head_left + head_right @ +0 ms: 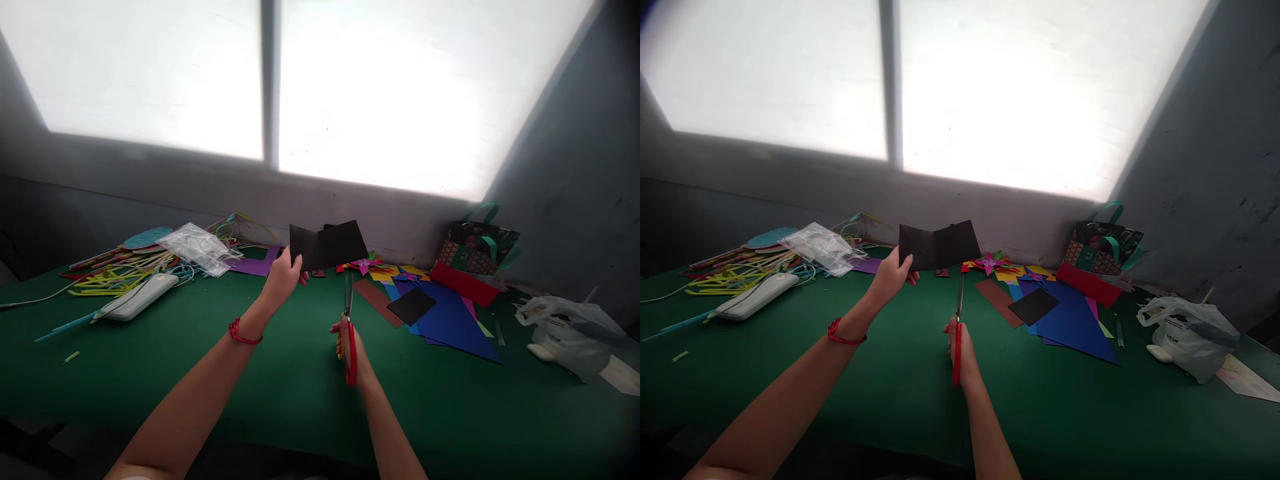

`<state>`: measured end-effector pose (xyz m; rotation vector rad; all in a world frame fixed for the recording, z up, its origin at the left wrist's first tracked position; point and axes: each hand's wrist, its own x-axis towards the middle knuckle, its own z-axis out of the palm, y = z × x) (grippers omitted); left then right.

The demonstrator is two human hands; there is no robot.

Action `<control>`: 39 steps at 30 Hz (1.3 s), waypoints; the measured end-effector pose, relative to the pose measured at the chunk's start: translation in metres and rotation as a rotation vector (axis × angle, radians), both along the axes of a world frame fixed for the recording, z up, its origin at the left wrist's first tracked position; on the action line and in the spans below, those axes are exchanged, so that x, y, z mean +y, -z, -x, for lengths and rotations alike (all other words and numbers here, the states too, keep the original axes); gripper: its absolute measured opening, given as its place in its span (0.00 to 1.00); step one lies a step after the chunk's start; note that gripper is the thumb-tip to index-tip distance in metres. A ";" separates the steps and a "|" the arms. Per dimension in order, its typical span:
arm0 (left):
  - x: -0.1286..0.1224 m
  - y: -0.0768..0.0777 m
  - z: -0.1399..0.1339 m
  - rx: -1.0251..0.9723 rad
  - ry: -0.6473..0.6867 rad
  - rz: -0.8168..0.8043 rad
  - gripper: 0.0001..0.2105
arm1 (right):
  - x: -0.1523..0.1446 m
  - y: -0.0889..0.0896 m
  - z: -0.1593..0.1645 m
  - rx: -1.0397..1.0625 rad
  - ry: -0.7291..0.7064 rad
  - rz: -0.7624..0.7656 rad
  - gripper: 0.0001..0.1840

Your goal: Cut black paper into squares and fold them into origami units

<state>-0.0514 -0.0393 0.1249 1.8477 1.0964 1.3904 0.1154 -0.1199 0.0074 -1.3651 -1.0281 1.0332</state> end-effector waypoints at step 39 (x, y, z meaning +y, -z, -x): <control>-0.024 0.010 -0.021 0.203 0.157 0.058 0.13 | 0.005 0.000 0.003 0.085 -0.071 0.172 0.26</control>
